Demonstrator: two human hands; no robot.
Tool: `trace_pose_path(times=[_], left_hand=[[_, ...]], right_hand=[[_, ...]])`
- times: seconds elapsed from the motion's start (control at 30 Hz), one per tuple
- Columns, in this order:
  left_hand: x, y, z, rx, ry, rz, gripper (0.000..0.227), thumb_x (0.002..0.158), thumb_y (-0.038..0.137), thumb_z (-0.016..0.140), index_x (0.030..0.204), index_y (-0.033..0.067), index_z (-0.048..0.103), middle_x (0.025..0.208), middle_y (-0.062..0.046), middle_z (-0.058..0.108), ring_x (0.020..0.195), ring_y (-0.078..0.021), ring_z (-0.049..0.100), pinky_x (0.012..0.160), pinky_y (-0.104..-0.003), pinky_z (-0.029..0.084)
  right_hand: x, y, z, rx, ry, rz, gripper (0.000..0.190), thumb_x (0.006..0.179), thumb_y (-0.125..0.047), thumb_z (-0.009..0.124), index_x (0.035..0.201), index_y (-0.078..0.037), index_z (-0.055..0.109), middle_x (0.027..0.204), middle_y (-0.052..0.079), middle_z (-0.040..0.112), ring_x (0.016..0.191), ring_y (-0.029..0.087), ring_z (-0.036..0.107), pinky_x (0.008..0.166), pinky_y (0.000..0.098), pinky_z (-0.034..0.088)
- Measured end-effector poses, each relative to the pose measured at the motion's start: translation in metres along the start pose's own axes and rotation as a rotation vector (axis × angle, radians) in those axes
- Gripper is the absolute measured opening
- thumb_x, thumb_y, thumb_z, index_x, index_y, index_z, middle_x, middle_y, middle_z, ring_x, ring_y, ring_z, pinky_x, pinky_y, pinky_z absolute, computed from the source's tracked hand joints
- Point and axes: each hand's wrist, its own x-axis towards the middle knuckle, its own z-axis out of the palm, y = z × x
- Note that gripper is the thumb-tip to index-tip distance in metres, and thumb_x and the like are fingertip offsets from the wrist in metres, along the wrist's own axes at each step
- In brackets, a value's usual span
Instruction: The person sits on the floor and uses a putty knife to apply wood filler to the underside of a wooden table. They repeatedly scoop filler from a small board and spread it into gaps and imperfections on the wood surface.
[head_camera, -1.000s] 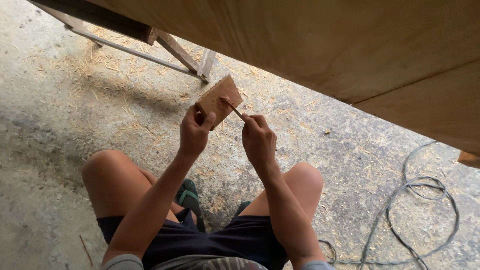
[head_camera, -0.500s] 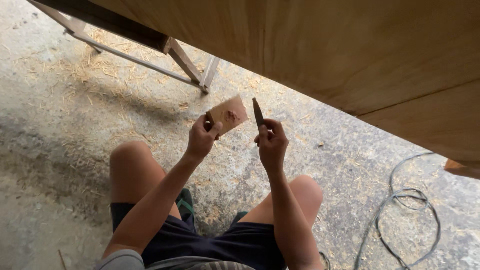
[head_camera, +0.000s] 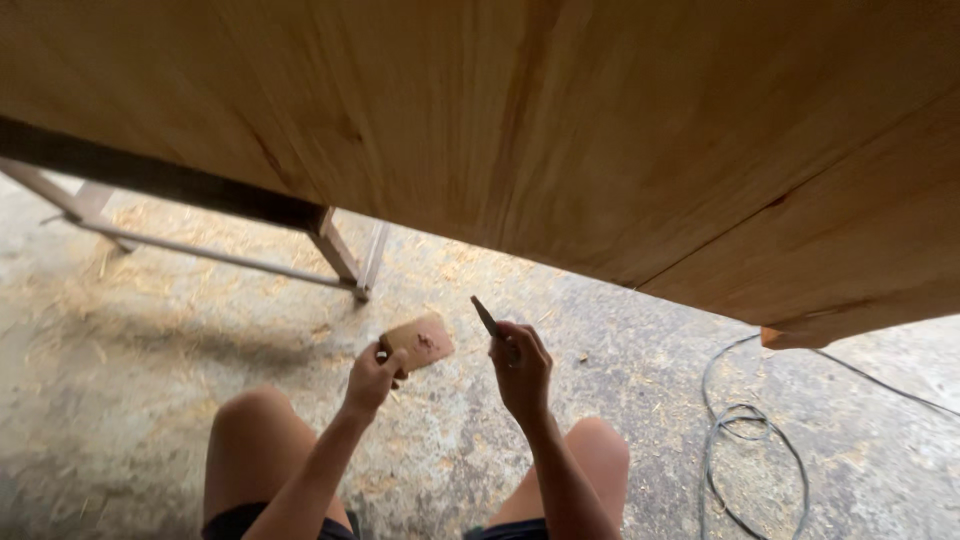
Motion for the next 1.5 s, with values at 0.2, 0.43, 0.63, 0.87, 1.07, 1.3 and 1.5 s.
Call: trace_pose_path(times=[0.2, 0.43, 0.63, 0.87, 1.07, 1.3, 1.5], left_hand=[[0.015, -0.005, -0.009, 0.065, -0.101, -0.057, 0.036, 0.088, 0.028, 0.073, 0.113, 0.0029, 0.069, 0.081, -0.007, 0.072, 0.063, -0.0134, 0.063, 0.053, -0.031, 0.050], [0.037, 0.001, 0.001, -0.039, -0.234, 0.057, 0.034, 0.089, 0.028, 0.075, 0.108, 0.0006, 0.070, 0.081, -0.007, 0.071, 0.064, -0.0117, 0.060, 0.055, -0.027, 0.049], [0.042, 0.006, -0.007, -0.079, -0.227, 0.064, 0.032, 0.090, 0.026, 0.074, 0.103, -0.0022, 0.068, 0.078, -0.007, 0.067, 0.061, -0.0126, 0.058, 0.053, -0.029, 0.048], [0.055, 0.006, -0.018, -0.179, -0.242, -0.024, 0.036, 0.092, 0.024, 0.071, 0.114, -0.0032, 0.065, 0.085, -0.013, 0.070, 0.065, -0.0162, 0.066, 0.056, -0.030, 0.054], [0.053, 0.010, -0.012, -0.207, -0.334, -0.042, 0.041, 0.091, 0.025, 0.071, 0.120, -0.0027, 0.063, 0.093, -0.014, 0.072, 0.071, -0.0185, 0.070, 0.060, -0.031, 0.059], [0.050, 0.012, 0.002, -0.196, -0.398, -0.030, 0.041, 0.090, 0.026, 0.072, 0.120, -0.0007, 0.064, 0.093, -0.013, 0.072, 0.071, -0.0183, 0.070, 0.060, -0.031, 0.058], [0.048, 0.011, 0.013, -0.169, -0.400, -0.029, 0.040, 0.092, 0.025, 0.071, 0.120, -0.0022, 0.064, 0.092, -0.013, 0.072, 0.071, -0.0184, 0.070, 0.061, -0.030, 0.058]], right_hand=[[0.062, -0.086, -0.041, -0.263, 0.198, -0.361, 0.007, 0.096, 0.001, 0.072, 0.101, -0.004, 0.073, 0.100, 0.008, 0.074, 0.090, 0.019, 0.073, 0.080, 0.0312, 0.059], [0.152, -0.219, -0.064, -0.584, 0.385, -0.736, 0.016, 0.100, 0.008, 0.070, 0.115, 0.000, 0.072, 0.114, 0.015, 0.070, 0.106, 0.028, 0.069, 0.091, 0.0361, 0.057], [0.191, -0.265, -0.047, -0.571, 0.457, -0.828, 0.021, 0.103, 0.012, 0.068, 0.119, -0.001, 0.072, 0.114, 0.011, 0.068, 0.095, 0.021, 0.066, 0.074, 0.0271, 0.054], [0.197, -0.268, -0.042, -0.667, 0.520, -0.817, 0.030, 0.101, 0.010, 0.064, 0.126, -0.002, 0.073, 0.116, 0.011, 0.067, 0.098, 0.020, 0.069, 0.079, 0.0291, 0.058], [0.197, -0.266, -0.036, -0.672, 0.521, -0.790, 0.025, 0.102, 0.009, 0.066, 0.123, -0.002, 0.074, 0.116, 0.011, 0.068, 0.099, 0.019, 0.069, 0.081, 0.0287, 0.058], [0.199, -0.261, -0.035, -0.674, 0.532, -0.809, 0.023, 0.104, 0.008, 0.068, 0.124, -0.003, 0.073, 0.119, 0.010, 0.068, 0.103, 0.020, 0.070, 0.081, 0.0282, 0.059], [0.199, -0.253, -0.028, -0.710, 0.458, -0.794, 0.028, 0.099, 0.009, 0.070, 0.124, -0.004, 0.073, 0.120, 0.011, 0.062, 0.095, 0.018, 0.066, 0.072, 0.0279, 0.056]])
